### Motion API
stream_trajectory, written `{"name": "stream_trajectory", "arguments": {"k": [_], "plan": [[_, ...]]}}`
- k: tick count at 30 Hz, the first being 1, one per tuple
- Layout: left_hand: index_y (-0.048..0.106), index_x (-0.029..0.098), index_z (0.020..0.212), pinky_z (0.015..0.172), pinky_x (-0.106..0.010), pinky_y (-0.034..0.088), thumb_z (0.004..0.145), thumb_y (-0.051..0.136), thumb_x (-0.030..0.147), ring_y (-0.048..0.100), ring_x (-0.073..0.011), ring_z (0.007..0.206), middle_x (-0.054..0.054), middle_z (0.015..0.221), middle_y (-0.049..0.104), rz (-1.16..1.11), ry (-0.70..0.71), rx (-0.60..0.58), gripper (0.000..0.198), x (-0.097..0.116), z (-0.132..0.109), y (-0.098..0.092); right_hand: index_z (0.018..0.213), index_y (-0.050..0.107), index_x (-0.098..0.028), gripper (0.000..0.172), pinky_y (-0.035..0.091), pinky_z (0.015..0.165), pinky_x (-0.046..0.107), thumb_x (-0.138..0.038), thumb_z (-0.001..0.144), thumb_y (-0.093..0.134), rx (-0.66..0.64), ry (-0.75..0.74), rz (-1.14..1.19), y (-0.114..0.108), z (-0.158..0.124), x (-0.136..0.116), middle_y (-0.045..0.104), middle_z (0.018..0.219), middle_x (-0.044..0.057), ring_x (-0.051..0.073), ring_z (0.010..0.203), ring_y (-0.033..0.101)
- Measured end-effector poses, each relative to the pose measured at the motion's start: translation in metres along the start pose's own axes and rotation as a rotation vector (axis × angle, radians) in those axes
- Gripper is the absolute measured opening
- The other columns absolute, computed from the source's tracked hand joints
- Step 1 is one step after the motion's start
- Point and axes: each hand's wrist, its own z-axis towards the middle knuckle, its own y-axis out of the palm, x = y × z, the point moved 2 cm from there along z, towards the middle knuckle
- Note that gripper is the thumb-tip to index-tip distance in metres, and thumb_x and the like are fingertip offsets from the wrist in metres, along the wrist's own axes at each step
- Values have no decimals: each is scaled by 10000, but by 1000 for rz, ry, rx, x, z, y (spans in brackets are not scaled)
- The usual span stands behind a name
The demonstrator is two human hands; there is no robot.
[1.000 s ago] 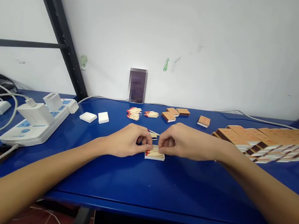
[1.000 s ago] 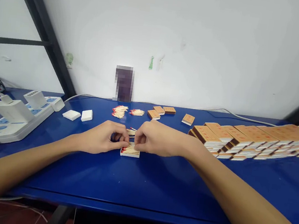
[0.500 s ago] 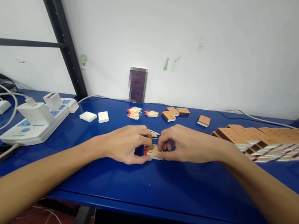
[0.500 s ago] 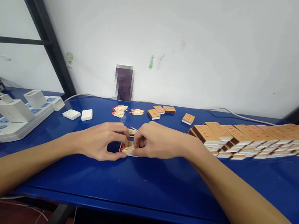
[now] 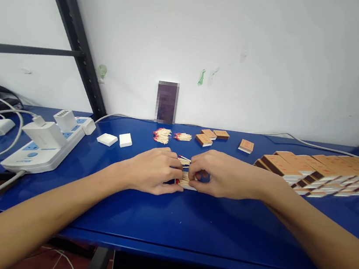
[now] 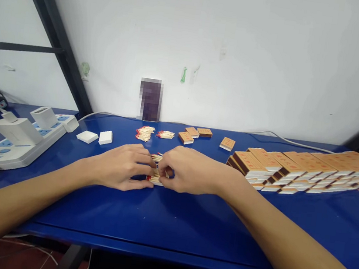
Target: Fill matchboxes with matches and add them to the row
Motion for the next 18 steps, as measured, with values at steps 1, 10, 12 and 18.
{"name": "stream_trajectory", "arguments": {"k": [1, 10, 12, 18], "plan": [[708, 159, 904, 742, -335, 447, 926, 530, 395, 611, -203, 780, -75, 844, 695, -4, -3, 4, 296, 0, 0, 0, 718, 659, -184, 132, 349, 581, 245, -196, 811, 567, -7, 3, 11, 1, 0, 1, 667, 680, -5, 109, 582, 538], [670, 177, 1032, 762, -330, 435, 924, 540, 391, 628, -197, 814, -56, 883, 705, -89, -40, -13, 272, -1, -2, 1, 769, 677, -186, 131, 351, 554, 254, -221, 823, 562, -39, 57, 88, 0, -2, 4, 678, 719, 15, 129, 599, 557], [661, 177, 1048, 754, -327, 437, 904, 558, 425, 626, -202, 814, -55, 870, 698, -120, -77, -15, 305, -1, -2, 0, 746, 667, -185, 155, 353, 556, 257, -228, 832, 546, -44, 62, 106, -2, -2, 5, 667, 703, 14, 127, 587, 545], [625, 157, 1117, 832, -329, 462, 918, 492, 346, 614, -198, 913, -65, 998, 673, -242, -233, 56, 306, -10, -4, -3, 956, 674, -167, 224, 389, 668, 294, -284, 893, 493, 179, 159, -29, 0, 4, 20, 659, 872, 76, 189, 782, 568]]}}
